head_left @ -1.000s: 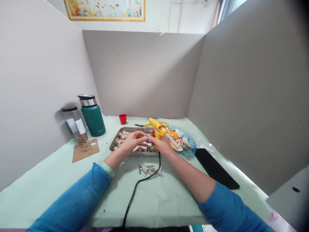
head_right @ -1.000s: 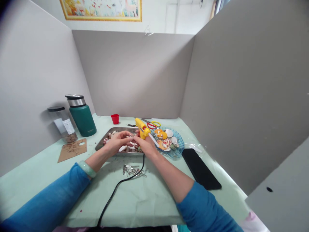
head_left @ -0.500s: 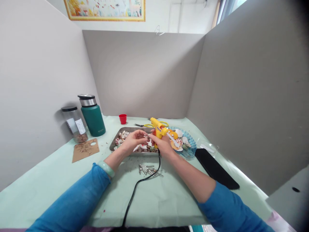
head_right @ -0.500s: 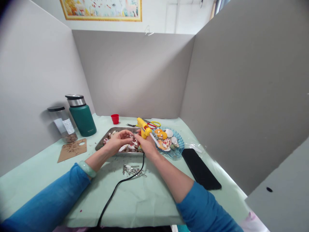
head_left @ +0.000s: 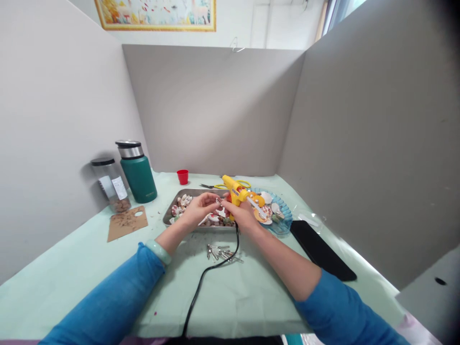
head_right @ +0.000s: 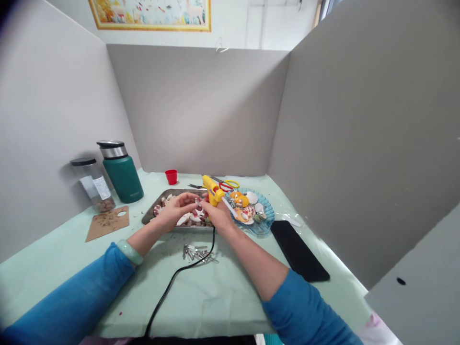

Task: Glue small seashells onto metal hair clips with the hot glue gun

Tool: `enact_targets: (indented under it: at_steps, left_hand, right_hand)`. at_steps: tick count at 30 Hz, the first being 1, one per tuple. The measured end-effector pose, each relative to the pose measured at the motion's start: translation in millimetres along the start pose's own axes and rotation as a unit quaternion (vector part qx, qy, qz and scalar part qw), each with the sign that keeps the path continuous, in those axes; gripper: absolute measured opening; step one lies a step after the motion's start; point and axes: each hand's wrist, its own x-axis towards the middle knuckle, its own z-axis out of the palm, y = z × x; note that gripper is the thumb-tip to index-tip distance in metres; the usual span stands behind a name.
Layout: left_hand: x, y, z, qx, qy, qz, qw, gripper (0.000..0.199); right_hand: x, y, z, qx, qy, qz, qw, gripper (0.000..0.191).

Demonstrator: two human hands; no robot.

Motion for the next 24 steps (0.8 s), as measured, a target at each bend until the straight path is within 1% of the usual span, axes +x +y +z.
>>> enact_targets:
  at_steps: [3,11,17,24]
  left_hand:
    - [0,-2,0.3,0.020,-0.015,0.003,1.000,0.034]
    - [3,-10,-3.4,0.029,-0.038,0.020,0.999,0.040]
    - [3,-12,-3.6,0.049,-0.026,-0.002,0.998,0.042]
    - [3,-13,-3.6,0.046,-0.041,-0.011,0.998,0.038]
  right_hand:
    - [0,0,1,-0.002,0.004,-0.011,1.000,0.029]
    - [-1,-3,2,-0.027,0.015,-0.003,1.000,0.026]
    - [0,-2,2,-0.024,0.021,-0.003,0.999,0.028]
    - [-1,-4,4,-0.023,0.031,0.005,0.999,0.028]
